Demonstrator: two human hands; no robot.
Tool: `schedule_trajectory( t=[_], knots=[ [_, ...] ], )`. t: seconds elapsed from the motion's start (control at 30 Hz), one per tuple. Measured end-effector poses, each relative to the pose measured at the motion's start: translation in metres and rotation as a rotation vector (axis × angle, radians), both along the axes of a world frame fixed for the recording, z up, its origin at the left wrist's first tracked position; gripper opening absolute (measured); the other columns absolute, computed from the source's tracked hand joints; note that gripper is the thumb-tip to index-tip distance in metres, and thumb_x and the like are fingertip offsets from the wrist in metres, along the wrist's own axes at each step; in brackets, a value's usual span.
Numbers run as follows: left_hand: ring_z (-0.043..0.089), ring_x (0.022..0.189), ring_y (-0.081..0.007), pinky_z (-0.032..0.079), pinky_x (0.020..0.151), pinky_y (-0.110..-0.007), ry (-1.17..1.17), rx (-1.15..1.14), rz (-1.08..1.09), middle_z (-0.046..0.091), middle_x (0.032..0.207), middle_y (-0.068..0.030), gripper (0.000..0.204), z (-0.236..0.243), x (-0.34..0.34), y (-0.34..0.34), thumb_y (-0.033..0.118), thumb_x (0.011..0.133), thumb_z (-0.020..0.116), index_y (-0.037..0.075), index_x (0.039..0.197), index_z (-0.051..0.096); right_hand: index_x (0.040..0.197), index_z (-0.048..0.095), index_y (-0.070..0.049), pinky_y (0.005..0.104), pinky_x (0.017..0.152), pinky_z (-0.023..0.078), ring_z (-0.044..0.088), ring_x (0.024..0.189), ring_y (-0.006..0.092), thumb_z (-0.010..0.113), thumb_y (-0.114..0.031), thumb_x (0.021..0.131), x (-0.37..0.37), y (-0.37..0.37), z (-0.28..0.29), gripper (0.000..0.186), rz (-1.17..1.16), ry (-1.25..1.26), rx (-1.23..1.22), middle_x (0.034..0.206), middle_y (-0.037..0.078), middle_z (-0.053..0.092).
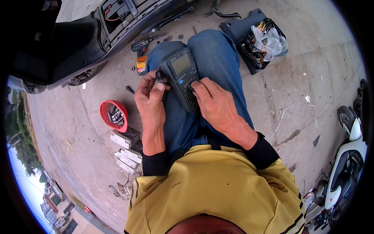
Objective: The person sits in front of a scooter with the seat compartment open and uses a multimeter to test a small battery. They insert the battery into the multimeter, adjust settings, and then use the multimeter probes to test the scooter's battery terminals.
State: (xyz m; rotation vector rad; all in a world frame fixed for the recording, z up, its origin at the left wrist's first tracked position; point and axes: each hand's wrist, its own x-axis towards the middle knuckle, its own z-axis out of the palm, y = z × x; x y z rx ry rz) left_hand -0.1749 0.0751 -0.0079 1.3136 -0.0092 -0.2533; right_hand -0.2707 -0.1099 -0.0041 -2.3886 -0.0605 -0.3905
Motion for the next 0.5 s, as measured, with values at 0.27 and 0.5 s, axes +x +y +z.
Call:
schedule_trajectory(
  t=[0.27,0.5],
  knots=[
    [0.071,0.093,-0.0187,0.059,0.086,-0.032,-0.013,-0.033,0.009,0.073,0.107,-0.0122,0.049,-0.0053,0.0012,0.0047,0.02,0.092,0.083,-0.008,0.128,0.066,0.119,0.066,-0.002,0.0429,0.073,0.061,0.072,0.092,0.032,0.071,-0.004,0.095,0.0009,0.0011,-0.0016,0.025,-0.026,-0.001,0.049,0.105,0.011,0.064],
    [0.07,0.097,-0.0193,0.059,0.085,-0.033,0.036,-0.125,0.021,0.071,0.114,-0.012,0.051,-0.0037,0.0018,0.0053,0.024,0.089,0.084,-0.006,0.125,0.065,0.117,0.067,-0.004,0.0451,0.072,0.059,0.071,0.088,0.037,0.077,-0.002,0.093,0.0031,-0.0013,-0.0002,0.026,-0.038,-0.011,0.154,0.101,0.012,0.066]
  ],
)
